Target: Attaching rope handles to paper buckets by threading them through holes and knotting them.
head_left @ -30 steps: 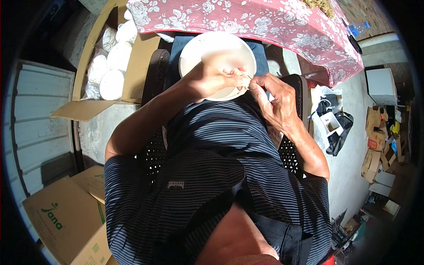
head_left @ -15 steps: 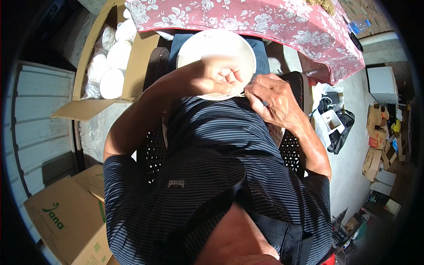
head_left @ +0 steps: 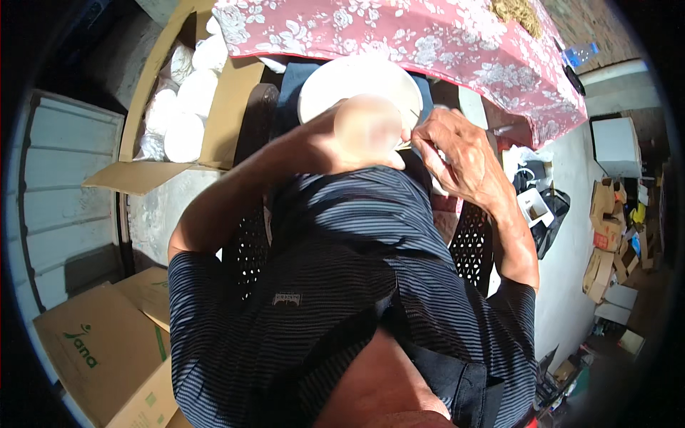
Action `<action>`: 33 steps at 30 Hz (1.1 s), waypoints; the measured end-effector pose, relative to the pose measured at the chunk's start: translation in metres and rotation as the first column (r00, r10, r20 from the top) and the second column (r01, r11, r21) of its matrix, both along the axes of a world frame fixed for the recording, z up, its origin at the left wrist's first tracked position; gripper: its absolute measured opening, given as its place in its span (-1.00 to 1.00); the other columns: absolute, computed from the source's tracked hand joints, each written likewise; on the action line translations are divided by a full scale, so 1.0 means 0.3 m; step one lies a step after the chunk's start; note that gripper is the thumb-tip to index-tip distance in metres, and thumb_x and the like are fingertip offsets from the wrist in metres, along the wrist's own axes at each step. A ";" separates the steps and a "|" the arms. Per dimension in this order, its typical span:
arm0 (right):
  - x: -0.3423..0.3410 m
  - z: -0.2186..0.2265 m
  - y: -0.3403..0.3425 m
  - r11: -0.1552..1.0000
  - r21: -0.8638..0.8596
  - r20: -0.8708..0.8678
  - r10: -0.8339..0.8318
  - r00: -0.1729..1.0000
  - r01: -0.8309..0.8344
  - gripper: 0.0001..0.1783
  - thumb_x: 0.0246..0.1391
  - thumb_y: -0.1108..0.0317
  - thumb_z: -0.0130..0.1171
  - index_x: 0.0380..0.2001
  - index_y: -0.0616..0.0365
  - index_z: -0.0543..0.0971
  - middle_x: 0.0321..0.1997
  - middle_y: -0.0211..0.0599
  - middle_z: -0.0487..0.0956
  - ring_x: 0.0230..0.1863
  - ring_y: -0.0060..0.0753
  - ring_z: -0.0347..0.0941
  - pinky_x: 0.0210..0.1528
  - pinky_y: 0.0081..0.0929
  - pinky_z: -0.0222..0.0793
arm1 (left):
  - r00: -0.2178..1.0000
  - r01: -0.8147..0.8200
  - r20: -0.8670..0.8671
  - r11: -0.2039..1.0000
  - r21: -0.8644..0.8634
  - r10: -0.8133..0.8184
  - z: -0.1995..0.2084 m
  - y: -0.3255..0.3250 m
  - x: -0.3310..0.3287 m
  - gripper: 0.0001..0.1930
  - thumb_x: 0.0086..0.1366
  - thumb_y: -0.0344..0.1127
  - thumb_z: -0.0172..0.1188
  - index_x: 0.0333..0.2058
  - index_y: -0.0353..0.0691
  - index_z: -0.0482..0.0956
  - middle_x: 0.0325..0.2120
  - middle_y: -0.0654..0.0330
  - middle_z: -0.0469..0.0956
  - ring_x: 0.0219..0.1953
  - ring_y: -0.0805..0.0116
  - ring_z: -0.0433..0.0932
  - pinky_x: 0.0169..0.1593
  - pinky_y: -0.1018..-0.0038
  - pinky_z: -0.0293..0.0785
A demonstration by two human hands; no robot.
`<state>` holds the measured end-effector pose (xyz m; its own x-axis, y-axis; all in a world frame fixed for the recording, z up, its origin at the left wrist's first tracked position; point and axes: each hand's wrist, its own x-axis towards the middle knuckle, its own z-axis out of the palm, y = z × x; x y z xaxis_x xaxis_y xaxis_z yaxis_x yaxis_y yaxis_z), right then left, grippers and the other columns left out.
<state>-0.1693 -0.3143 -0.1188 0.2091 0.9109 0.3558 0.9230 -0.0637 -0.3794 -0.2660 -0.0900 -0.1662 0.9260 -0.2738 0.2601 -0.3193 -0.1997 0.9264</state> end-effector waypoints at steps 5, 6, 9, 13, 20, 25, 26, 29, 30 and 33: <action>-0.013 0.044 0.014 0.997 -0.082 -0.135 -0.007 0.991 -0.004 -0.79 0.16 0.42 0.37 -0.27 0.26 0.53 -0.36 -0.08 0.47 -0.32 0.08 0.49 -0.27 -0.12 0.42 | 0.962 -0.210 0.224 0.950 0.230 0.158 0.038 -0.019 -0.006 -0.86 0.20 -0.37 0.36 -0.41 -0.29 0.58 -0.43 0.09 0.56 -0.36 0.15 0.58 -0.23 0.25 0.50; -0.013 0.055 0.018 0.993 -0.110 -0.076 0.034 0.997 -0.042 -0.78 0.15 0.41 0.38 -0.25 0.24 0.53 -0.36 -0.09 0.46 -0.31 0.08 0.49 -0.27 -0.12 0.42 | 0.963 -0.187 0.248 0.925 0.330 0.106 0.042 -0.005 -0.012 -0.85 0.28 -0.35 0.34 -0.25 -0.29 0.64 -0.32 0.07 0.58 -0.27 0.07 0.61 -0.17 0.28 0.53; -0.007 0.059 0.008 1.000 -0.021 -0.128 0.014 0.992 -0.017 -0.88 0.16 0.48 0.35 -0.31 0.25 0.59 -0.39 -0.13 0.47 -0.37 -0.03 0.48 -0.31 -0.16 0.40 | 0.934 -0.211 0.345 0.923 0.321 0.094 0.034 -0.002 -0.038 -0.86 0.31 -0.36 0.30 -0.29 -0.32 0.60 -0.28 0.02 0.56 -0.18 -0.01 0.60 -0.12 0.21 0.55; 0.026 0.079 -0.023 0.976 0.056 -0.505 -0.154 0.850 0.210 -0.83 0.30 0.40 0.30 -0.35 0.26 0.57 -0.40 -0.42 0.53 -0.31 -0.59 0.48 -0.23 -0.51 0.37 | 0.984 -0.142 0.145 0.949 0.281 0.105 0.063 0.034 -0.045 -0.83 0.34 -0.36 0.21 -0.19 -0.34 0.55 -0.32 -0.11 0.64 -0.21 -0.14 0.66 -0.10 0.10 0.54; 0.162 0.035 0.084 0.874 0.296 -0.913 0.139 0.384 0.386 -0.78 0.45 0.34 0.17 -0.32 0.22 0.55 -0.42 -0.45 0.53 -0.39 -0.65 0.42 -0.23 -0.57 0.37 | 0.906 -0.362 0.276 0.924 0.120 0.320 0.081 0.040 0.053 -0.89 0.44 -0.41 0.19 -0.17 -0.32 0.49 -0.36 0.01 0.61 -0.30 0.13 0.68 -0.20 0.28 0.54; 0.216 0.114 0.200 0.911 0.402 -0.642 0.205 0.739 0.096 -0.50 0.14 0.37 0.46 0.08 0.25 0.50 -0.07 -0.39 0.55 -0.03 -0.51 0.48 0.11 -0.41 0.43 | 0.791 -0.597 0.062 0.790 -0.141 0.609 0.130 0.314 0.198 -0.95 0.50 -0.45 0.13 -0.12 -0.23 0.51 -0.31 0.32 0.59 -0.29 0.59 0.51 -0.18 0.56 0.48; 0.234 0.147 0.205 0.929 0.370 -0.395 0.174 0.902 -0.017 -0.13 -0.17 0.24 0.67 0.20 0.25 0.46 -0.01 -0.29 0.56 -0.01 -0.40 0.50 0.14 -0.31 0.43 | 0.813 -0.545 0.101 0.811 -0.213 0.573 0.161 0.364 0.238 -0.97 0.49 -0.45 0.14 -0.15 -0.25 0.52 -0.33 0.32 0.57 -0.30 0.60 0.49 -0.19 0.56 0.47; 0.269 0.221 0.284 0.973 0.220 0.052 0.058 0.997 -0.068 0.00 -0.32 0.01 0.71 0.21 0.17 0.50 0.00 -0.10 0.50 0.02 -0.06 0.51 0.08 -0.19 0.47 | 0.838 -0.521 0.003 0.801 -0.294 0.546 0.271 0.460 0.299 -0.92 0.48 -0.40 0.17 -0.18 -0.29 0.54 -0.33 0.31 0.57 -0.25 0.62 0.48 -0.13 0.57 0.45; 0.293 0.218 0.307 0.979 0.201 0.043 0.025 0.999 -0.033 -0.03 -0.30 0.03 0.71 0.20 0.15 0.51 0.01 -0.10 0.49 0.02 -0.03 0.51 0.06 -0.17 0.49 | 0.819 -0.551 0.031 0.801 -0.236 0.573 0.293 0.497 0.338 -0.91 0.48 -0.39 0.18 -0.18 -0.29 0.54 -0.32 0.30 0.58 -0.24 0.62 0.49 -0.13 0.57 0.46; 0.360 0.288 0.375 0.986 0.168 -0.041 0.013 0.999 -0.006 -0.11 -0.16 0.09 0.66 0.22 0.15 0.49 0.03 -0.07 0.44 0.03 0.00 0.52 0.05 -0.15 0.51 | 0.794 -0.593 0.026 0.782 -0.193 0.608 0.356 0.580 0.454 -0.86 0.48 -0.35 0.20 -0.18 -0.32 0.56 -0.37 0.31 0.59 -0.32 0.62 0.48 -0.20 0.57 0.46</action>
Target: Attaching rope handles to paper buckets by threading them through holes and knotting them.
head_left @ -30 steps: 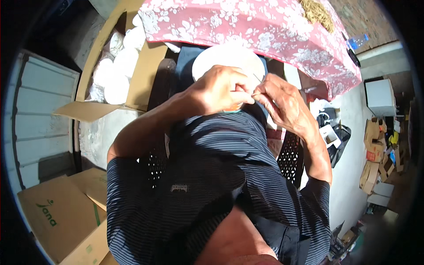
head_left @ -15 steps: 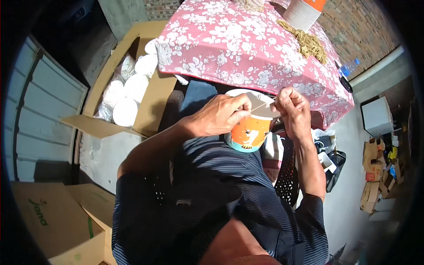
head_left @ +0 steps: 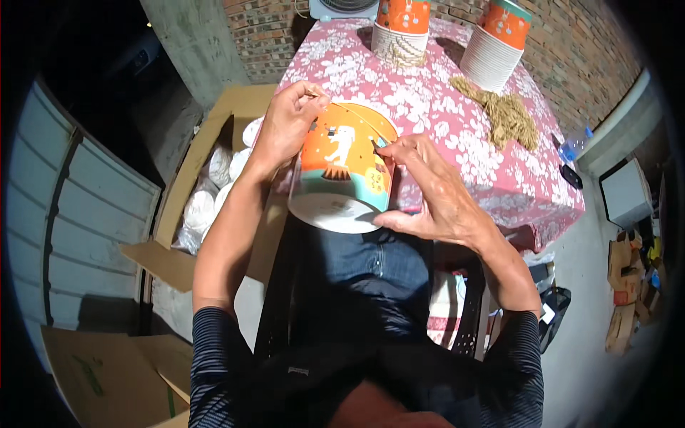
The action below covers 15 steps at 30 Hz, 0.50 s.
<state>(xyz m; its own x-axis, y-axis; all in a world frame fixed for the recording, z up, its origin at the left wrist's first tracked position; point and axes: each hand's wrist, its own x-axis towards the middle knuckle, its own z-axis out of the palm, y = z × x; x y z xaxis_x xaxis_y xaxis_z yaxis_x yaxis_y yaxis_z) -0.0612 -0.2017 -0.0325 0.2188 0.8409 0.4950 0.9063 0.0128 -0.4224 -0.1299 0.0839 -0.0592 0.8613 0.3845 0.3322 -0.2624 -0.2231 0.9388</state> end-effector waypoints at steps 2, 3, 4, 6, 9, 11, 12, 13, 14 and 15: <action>0.049 0.053 0.040 1.000 -0.007 0.015 -0.016 1.000 0.016 -0.14 -0.12 0.10 0.64 0.22 0.18 0.48 0.01 -0.07 0.44 0.02 -0.03 0.53 0.05 -0.18 0.52 | 1.000 0.004 -0.030 1.000 -0.006 -0.004 0.050 0.051 0.087 -0.84 0.47 -0.32 0.23 -0.17 -0.32 0.59 -0.41 0.32 0.59 -0.37 0.60 0.49 -0.26 0.57 0.46; 0.084 0.076 0.058 1.000 0.002 0.007 -0.014 1.000 0.014 -0.15 -0.10 0.11 0.63 0.21 0.20 0.48 0.00 -0.06 0.44 0.01 -0.04 0.54 0.05 -0.19 0.52 | 0.999 0.029 -0.031 0.999 -0.044 -0.031 0.080 0.076 0.139 -0.84 0.47 -0.32 0.23 -0.16 -0.31 0.60 -0.40 0.32 0.60 -0.37 0.60 0.50 -0.27 0.57 0.46; 0.139 0.089 0.085 0.998 0.067 -0.019 0.009 1.000 -0.008 -0.17 -0.07 0.12 0.61 0.22 0.23 0.48 -0.05 -0.07 0.45 -0.02 -0.10 0.53 0.03 -0.23 0.53 | 0.998 0.056 -0.032 0.995 -0.082 -0.058 0.109 0.099 0.193 -0.85 0.47 -0.32 0.23 -0.15 -0.31 0.61 -0.40 0.32 0.61 -0.36 0.60 0.51 -0.27 0.57 0.46; 0.283 0.152 0.134 0.986 0.169 -0.063 0.013 0.998 -0.002 -0.22 -0.03 0.13 0.60 0.18 0.29 0.52 -0.11 -0.11 0.49 -0.01 -0.19 0.52 0.04 -0.25 0.52 | 0.998 -0.034 0.052 0.995 -0.097 0.040 0.207 0.140 0.314 -0.86 0.47 -0.36 0.21 -0.13 -0.32 0.61 -0.33 0.28 0.64 -0.37 0.60 0.52 -0.29 0.58 0.48; 0.555 0.280 0.238 0.952 0.184 -0.268 -0.189 0.945 0.243 -0.21 0.07 -0.12 0.47 0.18 0.25 0.55 0.06 0.02 0.63 0.00 -0.17 0.57 0.11 -0.20 0.58 | 0.988 -0.019 0.147 0.986 -0.168 0.044 0.362 0.283 0.474 -0.60 0.57 -0.18 0.10 0.16 -0.41 0.43 -0.01 0.02 0.65 -0.02 0.28 0.67 0.09 0.33 0.69; 0.719 0.379 0.308 0.896 0.311 -0.516 -0.121 0.848 0.317 -0.16 0.11 -0.18 0.40 0.21 0.30 0.50 -0.11 -0.08 0.64 -0.16 -0.33 0.60 -0.04 -0.32 0.63 | 0.876 -0.288 0.399 0.957 -0.016 0.271 0.443 0.295 0.578 -0.61 0.56 -0.16 0.15 0.16 -0.34 0.48 0.03 0.08 0.65 0.05 0.30 0.64 0.14 0.36 0.59; 0.842 0.408 0.329 0.851 0.374 -0.590 -0.089 0.802 0.370 -0.25 0.14 -0.13 0.39 0.15 0.27 0.52 -0.22 -0.22 0.61 -0.30 -0.45 0.59 -0.16 -0.36 0.63 | 0.826 -0.382 0.490 0.916 0.126 0.277 0.479 0.277 0.625 -0.61 0.55 -0.14 0.16 0.14 -0.33 0.51 0.04 0.09 0.65 0.09 0.30 0.62 0.13 0.37 0.57; 0.934 0.445 0.370 0.827 0.412 -0.653 -0.025 0.757 0.383 -0.34 0.17 -0.10 0.36 0.07 0.26 0.55 -0.28 -0.28 0.59 -0.36 -0.47 0.57 -0.22 -0.36 0.64 | 0.771 -0.486 0.575 0.837 0.253 0.274 0.503 0.258 0.671 -0.61 0.55 -0.12 0.17 0.12 -0.32 0.54 0.04 0.10 0.65 0.12 0.31 0.60 0.12 0.39 0.55; 0.999 0.467 0.401 0.803 0.444 -0.708 0.043 0.705 0.397 -0.42 0.20 -0.08 0.33 -0.02 0.25 0.58 -0.33 -0.35 0.57 -0.43 -0.48 0.55 -0.28 -0.36 0.64 | 0.695 -0.555 0.681 0.775 0.303 0.231 0.509 0.232 0.744 -0.63 0.51 -0.10 0.20 0.04 -0.31 0.61 0.01 0.06 0.67 0.08 0.17 0.62 0.09 0.30 0.56; 1.012 0.502 0.419 0.794 0.400 -0.812 0.077 0.578 0.457 -0.57 0.27 0.05 0.29 -0.01 0.18 0.60 -0.34 -0.39 0.58 -0.34 -0.48 0.57 -0.16 -0.39 0.60 | 0.791 -0.542 0.558 0.713 0.445 0.253 0.569 0.130 0.740 -0.58 0.30 -0.38 0.29 0.09 -0.45 0.53 0.07 -0.18 0.57 0.16 -0.15 0.55 0.24 0.14 0.46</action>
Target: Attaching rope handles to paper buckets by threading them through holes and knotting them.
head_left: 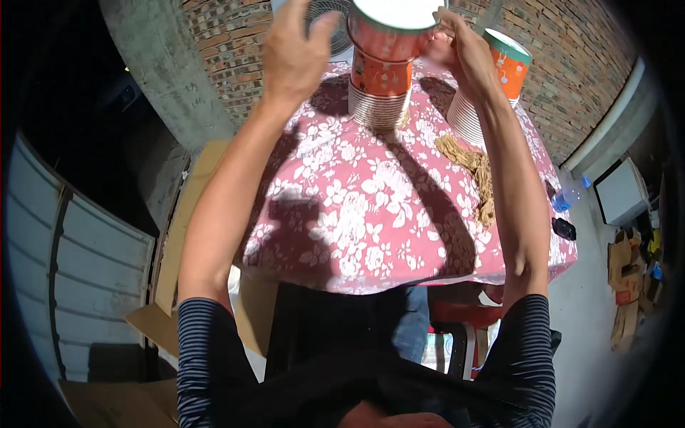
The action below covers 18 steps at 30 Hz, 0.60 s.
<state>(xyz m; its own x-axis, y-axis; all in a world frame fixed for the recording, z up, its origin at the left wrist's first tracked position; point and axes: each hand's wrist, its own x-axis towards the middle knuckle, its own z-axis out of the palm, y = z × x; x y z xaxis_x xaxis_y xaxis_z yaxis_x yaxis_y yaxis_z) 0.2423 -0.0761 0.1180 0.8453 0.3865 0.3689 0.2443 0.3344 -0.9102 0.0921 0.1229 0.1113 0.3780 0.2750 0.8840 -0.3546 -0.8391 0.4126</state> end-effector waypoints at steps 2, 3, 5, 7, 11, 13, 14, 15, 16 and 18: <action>0.021 0.051 0.094 0.995 0.104 -0.232 0.037 0.972 -0.013 -0.67 0.30 0.17 0.32 -0.03 0.16 0.67 -0.28 -0.30 0.65 -0.20 -0.42 0.61 -0.01 -0.35 0.59 | 0.991 -0.024 0.132 0.943 0.333 -0.021 -0.002 0.009 0.106 -0.58 0.29 -0.34 0.29 0.07 -0.46 0.54 0.05 -0.20 0.57 0.15 -0.23 0.53 0.25 0.07 0.44; 0.165 0.004 0.104 0.998 0.020 -0.153 0.066 0.986 -0.064 -0.61 0.27 0.05 0.30 -0.11 0.19 0.64 -0.35 -0.34 0.60 -0.35 -0.44 0.57 -0.19 -0.36 0.62 | 0.974 -0.108 0.228 0.861 0.498 -0.010 -0.008 0.010 0.200 -0.58 0.28 -0.32 0.29 0.05 -0.44 0.54 0.05 -0.18 0.57 0.17 -0.23 0.51 0.29 0.05 0.40; 0.442 -0.109 0.057 0.958 -0.197 -0.112 0.188 0.976 -0.207 -0.36 0.29 -0.23 0.21 -0.29 0.27 0.60 -0.43 -0.22 0.60 -0.38 -0.32 0.60 -0.11 -0.31 0.69 | 0.992 -0.055 0.127 0.818 0.573 -0.023 0.000 -0.027 0.350 -0.57 0.29 -0.29 0.29 0.07 -0.42 0.55 0.07 -0.19 0.56 0.22 -0.18 0.48 0.35 0.05 0.34; 0.426 -0.168 0.115 0.962 -0.152 -0.219 0.190 0.957 -0.226 -0.30 0.29 -0.29 0.21 -0.21 0.30 0.58 -0.44 -0.24 0.58 -0.40 -0.32 0.59 -0.12 -0.27 0.70 | 0.988 -0.072 -0.067 0.792 0.606 0.141 -0.027 0.051 0.468 -0.58 0.37 -0.16 0.25 0.05 -0.36 0.60 0.05 -0.10 0.60 0.16 -0.10 0.52 0.22 0.04 0.42; 0.334 -0.271 0.029 0.933 -0.319 0.057 -0.159 0.986 0.168 -0.26 0.29 -0.32 0.20 -0.05 0.28 0.55 -0.41 -0.36 0.53 -0.35 -0.38 0.62 -0.17 -0.46 0.64 | 0.912 -0.024 -0.353 0.886 0.463 0.210 -0.172 0.127 0.629 -0.57 0.49 0.01 0.10 -0.01 -0.26 0.67 -0.02 -0.03 0.66 0.09 -0.08 0.55 0.17 0.07 0.47; 0.144 -0.269 -0.065 0.940 -0.246 0.291 -0.161 0.943 0.236 -0.38 0.40 -0.17 0.14 -0.26 0.32 0.58 -0.44 -0.30 0.44 -0.34 -0.42 0.53 -0.15 -0.43 0.65 | 0.944 -0.008 -0.290 0.888 0.459 0.158 -0.249 0.196 0.628 -0.58 0.48 0.00 0.12 0.03 -0.21 0.66 0.01 -0.04 0.64 0.12 -0.09 0.54 0.23 0.09 0.42; 0.057 -0.270 -0.134 0.974 -0.169 0.409 -0.072 0.910 0.153 -0.42 0.45 -0.10 0.09 -0.34 0.29 0.55 -0.52 -0.30 0.42 -0.38 -0.42 0.52 -0.23 -0.43 0.63 | 0.962 -0.010 -0.234 0.878 0.478 0.138 -0.263 0.203 0.618 -0.59 0.45 -0.01 0.16 0.01 -0.23 0.66 -0.02 -0.06 0.65 0.11 -0.10 0.54 0.18 0.08 0.47; -0.027 -0.269 -0.224 0.993 -0.105 0.525 0.003 0.851 0.061 -0.44 0.49 -0.04 0.03 -0.43 0.26 0.52 -0.59 -0.30 0.40 -0.43 -0.43 0.50 -0.32 -0.43 0.61 | 0.978 -0.009 -0.176 0.869 0.494 0.111 -0.274 0.199 0.606 -0.59 0.42 -0.01 0.20 -0.01 -0.24 0.65 -0.06 -0.09 0.66 0.10 -0.12 0.55 0.13 0.07 0.51; -0.101 -0.265 -0.333 0.965 0.021 0.463 0.224 0.858 -0.263 -0.38 0.54 -0.04 -0.07 -0.52 0.24 0.47 -0.67 -0.28 0.37 -0.52 -0.36 0.55 -0.44 -0.45 0.54 | 0.967 0.022 -0.235 0.880 0.474 0.102 -0.269 0.182 0.600 -0.56 0.40 -0.02 0.24 0.04 -0.28 0.61 0.04 -0.11 0.60 0.15 -0.14 0.51 0.16 0.09 0.49; -0.257 -0.193 -0.429 0.859 0.182 0.543 0.318 0.777 -0.479 -0.53 0.43 0.07 0.03 -0.49 0.21 0.53 -0.60 -0.26 0.45 -0.47 -0.37 0.58 -0.34 -0.37 0.57 | 0.985 -0.020 -0.139 0.867 0.498 0.102 -0.267 0.157 0.588 -0.55 0.38 -0.06 0.27 0.06 -0.31 0.59 0.07 -0.13 0.57 0.17 -0.16 0.50 0.18 0.08 0.47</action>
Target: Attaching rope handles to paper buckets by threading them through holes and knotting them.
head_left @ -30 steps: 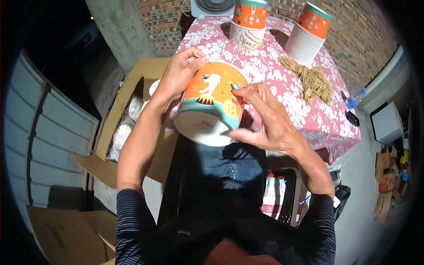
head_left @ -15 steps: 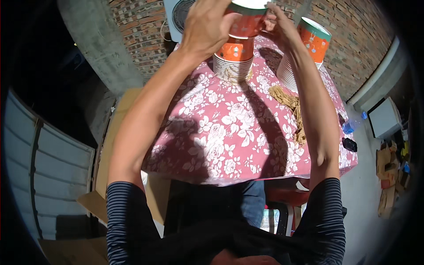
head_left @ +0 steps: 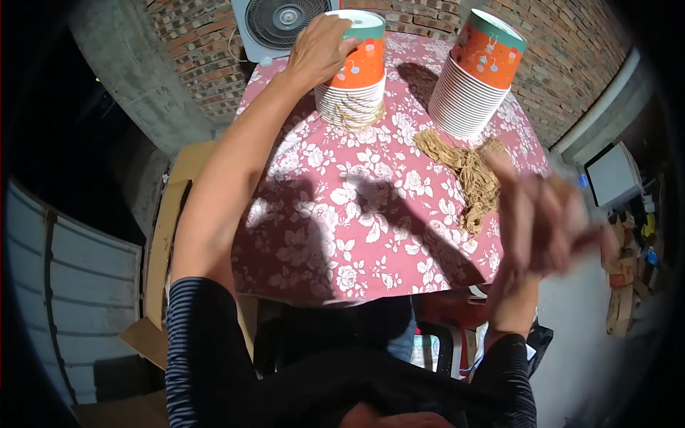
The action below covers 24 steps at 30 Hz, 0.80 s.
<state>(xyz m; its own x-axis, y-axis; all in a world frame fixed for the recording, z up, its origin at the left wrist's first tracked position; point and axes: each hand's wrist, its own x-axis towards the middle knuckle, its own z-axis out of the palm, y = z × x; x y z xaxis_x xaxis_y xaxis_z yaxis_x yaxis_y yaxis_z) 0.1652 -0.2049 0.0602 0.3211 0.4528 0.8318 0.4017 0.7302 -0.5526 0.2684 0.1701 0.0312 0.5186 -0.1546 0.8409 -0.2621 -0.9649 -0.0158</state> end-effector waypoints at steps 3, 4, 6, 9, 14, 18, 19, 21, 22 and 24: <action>-0.228 0.047 -0.147 0.636 0.471 0.252 0.568 0.784 -0.611 -0.97 0.10 0.43 0.35 -0.39 0.11 0.73 -0.39 -0.19 0.72 -0.30 -0.40 0.70 -0.05 -0.15 0.67 | 0.989 0.062 0.141 0.990 -0.126 -0.044 -0.087 -0.134 -0.085 -0.51 0.30 -0.25 0.37 0.11 -0.40 0.50 0.16 -0.24 0.46 0.20 -0.24 0.45 0.25 0.04 0.39; -0.303 0.005 -0.305 0.650 0.537 0.247 0.489 0.837 -0.538 -0.88 0.19 0.41 0.31 -0.31 0.25 0.71 -0.24 -0.12 0.73 -0.21 -0.34 0.71 -0.10 -0.18 0.69 | 0.979 0.154 0.165 0.964 -0.216 -0.120 -0.111 -0.241 -0.107 -0.51 0.29 -0.29 0.38 0.12 -0.40 0.49 0.16 -0.25 0.45 0.21 -0.26 0.44 0.26 0.02 0.39; -0.345 0.118 -0.145 0.770 0.305 0.287 0.487 0.825 -0.561 -0.44 0.37 0.25 0.22 -0.79 -0.03 0.46 -0.70 -0.52 0.51 -0.58 -0.54 0.56 0.00 -0.42 0.72 | 0.994 0.106 -0.004 0.960 -0.258 -0.111 -0.237 -0.316 -0.250 -0.49 0.29 -0.35 0.37 0.15 -0.41 0.44 0.23 -0.26 0.37 0.27 -0.27 0.40 0.31 0.03 0.37; -0.401 0.169 -0.135 0.740 0.356 0.234 0.520 0.822 -0.570 -0.46 0.38 0.39 0.15 -0.78 -0.06 0.45 -0.71 -0.52 0.48 -0.59 -0.59 0.55 -0.04 -0.47 0.73 | 0.968 0.098 -0.204 0.968 -0.232 -0.147 -0.394 -0.431 -0.373 -0.42 0.28 -0.34 0.38 0.20 -0.41 0.37 0.28 -0.25 0.32 0.31 -0.25 0.37 0.37 0.03 0.33; -0.480 0.190 -0.167 0.738 0.426 0.085 0.543 0.835 -0.523 -0.47 0.33 0.47 0.19 -0.79 -0.04 0.45 -0.69 -0.52 0.51 -0.63 -0.63 0.51 -0.33 -0.60 0.70 | 0.930 0.173 -0.273 0.946 -0.273 -0.248 -0.542 -0.470 -0.428 -0.37 0.24 -0.35 0.42 0.22 -0.38 0.36 0.27 -0.26 0.31 0.34 -0.25 0.33 0.38 0.02 0.29; -0.466 0.182 -0.231 0.723 0.394 0.132 0.567 0.813 -0.568 -0.50 0.33 0.48 0.19 -0.76 -0.02 0.47 -0.68 -0.50 0.54 -0.64 -0.63 0.51 -0.43 -0.61 0.67 | 0.915 0.201 -0.294 0.943 -0.265 -0.278 -0.558 -0.473 -0.407 -0.39 0.26 -0.34 0.40 0.22 -0.38 0.38 0.27 -0.23 0.31 0.34 -0.21 0.32 0.37 0.04 0.30; -0.440 0.188 -0.242 0.685 0.345 0.228 0.602 0.765 -0.642 -0.54 0.35 0.46 0.18 -0.71 0.00 0.51 -0.66 -0.47 0.56 -0.62 -0.64 0.52 -0.38 -0.64 0.67 | 0.911 0.216 -0.294 0.943 -0.255 -0.288 -0.560 -0.492 -0.401 -0.39 0.27 -0.33 0.40 0.22 -0.38 0.37 0.26 -0.23 0.32 0.34 -0.21 0.32 0.37 0.05 0.30; -0.418 0.204 -0.178 0.639 0.383 0.276 0.610 0.743 -0.667 -0.60 0.34 0.42 0.21 -0.65 0.02 0.55 -0.63 -0.46 0.61 -0.58 -0.67 0.54 -0.34 -0.70 0.65 | 0.914 0.203 -0.306 0.952 -0.228 -0.268 -0.561 -0.498 -0.401 -0.40 0.29 -0.30 0.38 0.21 -0.40 0.37 0.25 -0.22 0.33 0.33 -0.20 0.33 0.36 0.05 0.30; -0.427 0.192 -0.258 0.689 0.312 0.160 0.641 0.751 -0.654 -0.60 0.34 0.41 0.23 -0.66 0.01 0.54 -0.63 -0.48 0.60 -0.59 -0.68 0.54 -0.35 -0.69 0.64 | 0.914 0.199 -0.307 0.953 -0.227 -0.264 -0.560 -0.491 -0.401 -0.40 0.29 -0.30 0.38 0.21 -0.40 0.37 0.25 -0.22 0.33 0.33 -0.20 0.33 0.36 0.05 0.30; -0.477 0.228 -0.301 0.764 0.197 -0.167 0.643 0.747 -0.614 -0.59 0.32 0.37 0.25 -0.68 -0.01 0.53 -0.64 -0.52 0.58 -0.60 -0.71 0.52 -0.41 -0.72 0.60 | 0.928 0.165 -0.292 0.959 -0.232 -0.231 -0.567 -0.467 -0.404 -0.39 0.29 -0.28 0.39 0.21 -0.40 0.37 0.24 -0.21 0.34 0.33 -0.20 0.34 0.36 0.05 0.31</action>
